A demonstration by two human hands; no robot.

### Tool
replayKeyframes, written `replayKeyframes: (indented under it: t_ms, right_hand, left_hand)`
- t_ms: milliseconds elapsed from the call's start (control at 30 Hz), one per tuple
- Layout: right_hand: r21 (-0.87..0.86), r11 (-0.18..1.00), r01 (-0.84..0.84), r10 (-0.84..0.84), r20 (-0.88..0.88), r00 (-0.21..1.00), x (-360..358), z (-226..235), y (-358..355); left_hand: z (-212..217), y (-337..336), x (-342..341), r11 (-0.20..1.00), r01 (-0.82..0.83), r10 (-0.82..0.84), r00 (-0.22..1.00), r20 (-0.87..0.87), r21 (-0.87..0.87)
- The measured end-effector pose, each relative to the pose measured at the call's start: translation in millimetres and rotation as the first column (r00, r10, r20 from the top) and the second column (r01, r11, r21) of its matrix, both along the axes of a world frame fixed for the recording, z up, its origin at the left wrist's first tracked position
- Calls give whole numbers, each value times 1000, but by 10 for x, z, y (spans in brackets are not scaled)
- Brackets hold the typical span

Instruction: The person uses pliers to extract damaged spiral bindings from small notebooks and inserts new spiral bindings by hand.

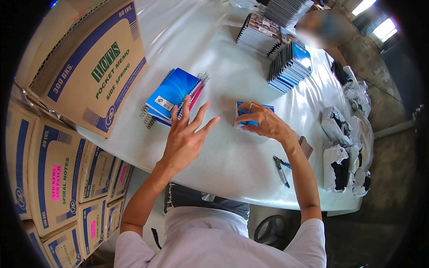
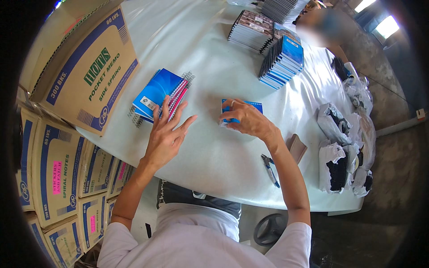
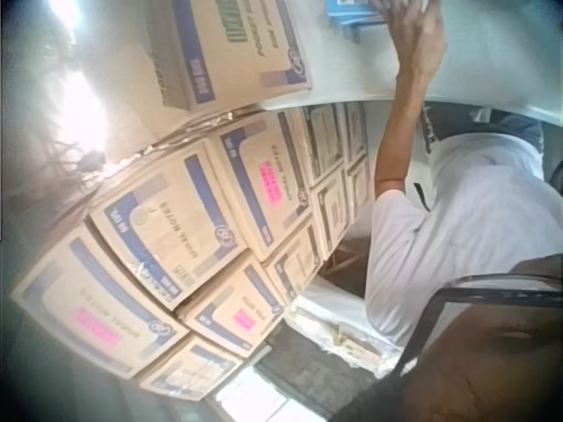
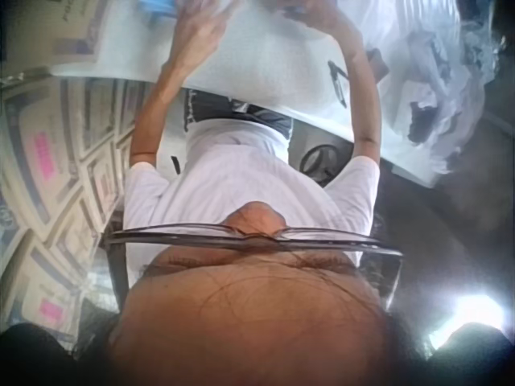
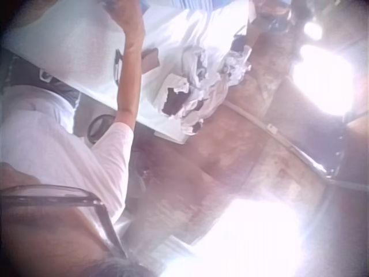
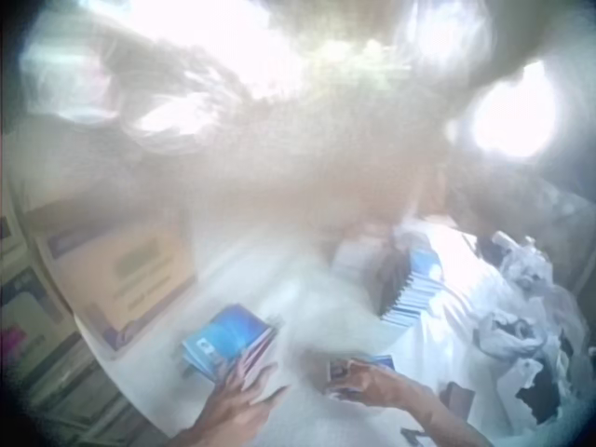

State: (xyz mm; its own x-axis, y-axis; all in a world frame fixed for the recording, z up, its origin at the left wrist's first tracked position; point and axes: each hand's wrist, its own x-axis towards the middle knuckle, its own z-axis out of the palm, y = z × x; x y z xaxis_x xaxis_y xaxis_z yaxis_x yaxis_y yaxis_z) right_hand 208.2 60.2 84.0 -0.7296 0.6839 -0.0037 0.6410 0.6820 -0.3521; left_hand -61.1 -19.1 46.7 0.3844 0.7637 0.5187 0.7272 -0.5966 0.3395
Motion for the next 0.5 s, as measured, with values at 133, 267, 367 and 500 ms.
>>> replayKeyframes:
  t_ms: [133,267,367,500]
  right_hand:
    - [21,1000,-8,7,57,998,-25,-2,6]
    - [-12,1000,14,-13,62,998,-1,9,23]
    - [32,999,-20,17,102,995,-15,-52,28]
    - [-2,999,-53,53,137,989,-34,23,53]
  left_hand:
    - [-26,-12,22,1000,10,-10,999,38,-4]
    - [-59,-11,26,1000,25,-25,999,42,10]
    - [-69,-20,43,1000,26,-27,998,50,12]
    - [-55,-30,63,999,33,-34,997,64,11]
